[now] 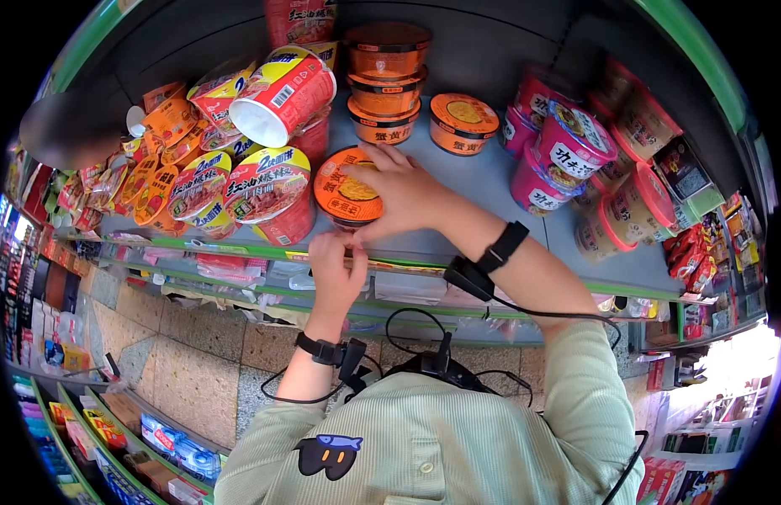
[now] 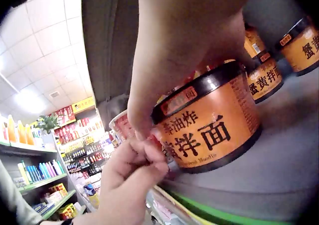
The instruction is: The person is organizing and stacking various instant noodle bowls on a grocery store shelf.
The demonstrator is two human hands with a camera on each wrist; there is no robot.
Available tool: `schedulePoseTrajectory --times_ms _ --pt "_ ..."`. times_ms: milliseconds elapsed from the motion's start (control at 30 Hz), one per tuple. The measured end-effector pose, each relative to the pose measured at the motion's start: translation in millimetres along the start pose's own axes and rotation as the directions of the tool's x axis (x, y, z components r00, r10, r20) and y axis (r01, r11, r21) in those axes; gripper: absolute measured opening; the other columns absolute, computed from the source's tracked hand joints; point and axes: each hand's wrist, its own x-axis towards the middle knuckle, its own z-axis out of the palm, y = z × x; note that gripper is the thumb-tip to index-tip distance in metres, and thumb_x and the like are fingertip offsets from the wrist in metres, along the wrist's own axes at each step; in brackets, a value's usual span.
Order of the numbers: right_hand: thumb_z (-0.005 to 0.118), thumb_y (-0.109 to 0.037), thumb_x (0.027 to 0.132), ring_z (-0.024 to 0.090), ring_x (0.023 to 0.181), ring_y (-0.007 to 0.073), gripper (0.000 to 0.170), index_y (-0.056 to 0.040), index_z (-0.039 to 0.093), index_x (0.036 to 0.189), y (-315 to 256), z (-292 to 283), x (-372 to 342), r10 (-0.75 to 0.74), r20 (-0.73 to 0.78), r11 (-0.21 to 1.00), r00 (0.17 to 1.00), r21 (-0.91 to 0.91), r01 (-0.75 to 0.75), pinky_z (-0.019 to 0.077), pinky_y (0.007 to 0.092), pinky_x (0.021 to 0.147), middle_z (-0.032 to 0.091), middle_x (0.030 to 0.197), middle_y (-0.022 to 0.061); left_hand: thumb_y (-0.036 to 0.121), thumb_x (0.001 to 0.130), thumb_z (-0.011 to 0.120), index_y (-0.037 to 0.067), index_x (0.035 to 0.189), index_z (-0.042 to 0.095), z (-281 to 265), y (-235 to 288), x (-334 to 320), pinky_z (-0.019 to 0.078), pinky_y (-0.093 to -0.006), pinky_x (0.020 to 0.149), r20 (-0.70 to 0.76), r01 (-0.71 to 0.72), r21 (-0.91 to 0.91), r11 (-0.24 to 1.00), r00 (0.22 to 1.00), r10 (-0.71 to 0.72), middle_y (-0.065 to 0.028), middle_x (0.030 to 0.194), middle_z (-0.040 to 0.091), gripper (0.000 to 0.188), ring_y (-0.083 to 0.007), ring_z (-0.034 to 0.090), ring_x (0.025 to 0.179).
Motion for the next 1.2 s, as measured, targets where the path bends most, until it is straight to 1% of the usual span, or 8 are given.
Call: schedulePoseTrajectory --times_ms 67,333,467,633,733,833,967,1200 --pt "0.086 -0.065 0.059 0.026 0.149 0.0492 0.110 -0.0227 0.047 0.152 2.7 -0.5 6.0 0.006 0.043 1.000 0.999 0.007 -0.006 0.0294 0.0633 0.116 0.027 0.163 0.0240 0.006 0.080 0.067 0.006 0.090 0.060 0.4 -1.5 -0.6 0.0422 -0.0455 0.081 0.038 -0.098 0.063 0.993 0.995 0.095 -0.0099 0.086 0.061 0.012 -0.0332 0.058 0.084" --pt "0.083 -0.065 0.060 0.033 0.146 0.0435 0.100 -0.0244 0.054 0.147 -0.3 6.6 5.2 0.036 -0.005 0.999 0.999 0.017 -0.036 0.0325 0.0619 0.114 0.041 0.158 0.0170 0.005 0.084 0.065 0.007 0.091 0.062 4.3 -1.6 -1.7 0.0407 -0.0438 0.081 0.008 -0.123 0.092 0.988 0.992 0.123 -0.0082 0.085 0.062 0.008 -0.0315 0.059 0.085" --pt "0.082 -0.063 0.062 0.040 0.141 0.0409 0.096 -0.0167 0.059 0.142 -0.8 1.0 -10.9 0.103 -0.173 0.994 0.980 -0.006 -0.105 0.0366 0.0602 0.111 0.049 0.152 0.0154 0.006 0.080 0.066 0.009 0.091 0.062 4.4 -4.0 -2.2 0.0412 -0.0431 0.079 0.001 -0.135 0.100 0.986 0.991 0.135 -0.0062 0.082 0.060 0.012 -0.0304 0.058 0.081" --pt "0.081 -0.063 0.064 0.046 0.135 0.0367 0.089 -0.0084 0.066 0.133 25.8 -40.9 -25.9 0.322 -0.421 0.944 0.848 0.070 -0.323 0.0438 0.0588 0.103 0.058 0.141 0.0154 0.003 0.081 0.064 0.008 0.092 0.062 4.6 -5.5 -2.8 0.0403 -0.0434 0.080 0.015 -0.143 0.095 0.985 0.990 0.142 -0.0071 0.084 0.061 0.012 -0.0301 0.058 0.083" --pt "0.081 -0.064 0.064 0.049 0.132 0.0355 0.086 -0.0084 0.069 0.129 53.8 -73.6 -20.1 0.465 -0.504 0.863 0.728 0.072 -0.501 0.0465 0.0585 0.101 0.061 0.136 0.0150 0.003 0.080 0.064 0.009 0.092 0.062 7.1 -4.9 -3.1 0.0400 -0.0432 0.080 0.002 -0.148 0.108 0.983 0.989 0.148 -0.0068 0.083 0.060 0.014 -0.0298 0.057 0.082" --pt "0.080 -0.065 0.066 0.050 0.131 0.0363 0.085 -0.0088 0.069 0.128 75.4 -88.7 -2.5 0.529 -0.581 0.771 0.619 0.024 -0.637 0.0467 0.0598 0.100 0.062 0.134 0.0156 0.003 0.079 0.064 0.009 0.092 0.063 8.5 -6.0 -3.4 0.0396 -0.0432 0.079 -0.002 -0.151 0.124 0.981 0.988 0.152 -0.0065 0.081 0.058 0.015 -0.0299 0.056 0.081" --pt "0.078 -0.069 0.069 0.047 0.133 0.0383 0.084 -0.0092 0.071 0.127 92.4 -91.4 24.3 0.614 -0.511 0.693 0.601 -0.014 -0.720 0.0450 0.0637 0.100 0.063 0.133 0.0166 0.003 0.078 0.063 0.009 0.093 0.063 8.3 -7.5 -3.1 0.0394 -0.0435 0.079 0.004 -0.172 0.126 0.977 0.985 0.173 -0.0063 0.080 0.056 0.016 -0.0298 0.056 0.080" --pt "0.069 -0.073 0.077 0.044 0.137 0.0397 0.081 -0.0126 0.069 0.131 115.1 -83.7 50.6 0.733 -0.417 0.561 0.538 -0.079 -0.824 0.0392 0.0640 0.104 0.056 0.142 0.0165 0.007 0.075 0.065 0.010 0.094 0.063 8.6 -12.0 -6.8 0.0417 -0.0438 0.080 0.023 -0.165 0.151 0.975 0.986 0.163 -0.0061 0.086 0.061 0.019 -0.0301 0.058 0.085"
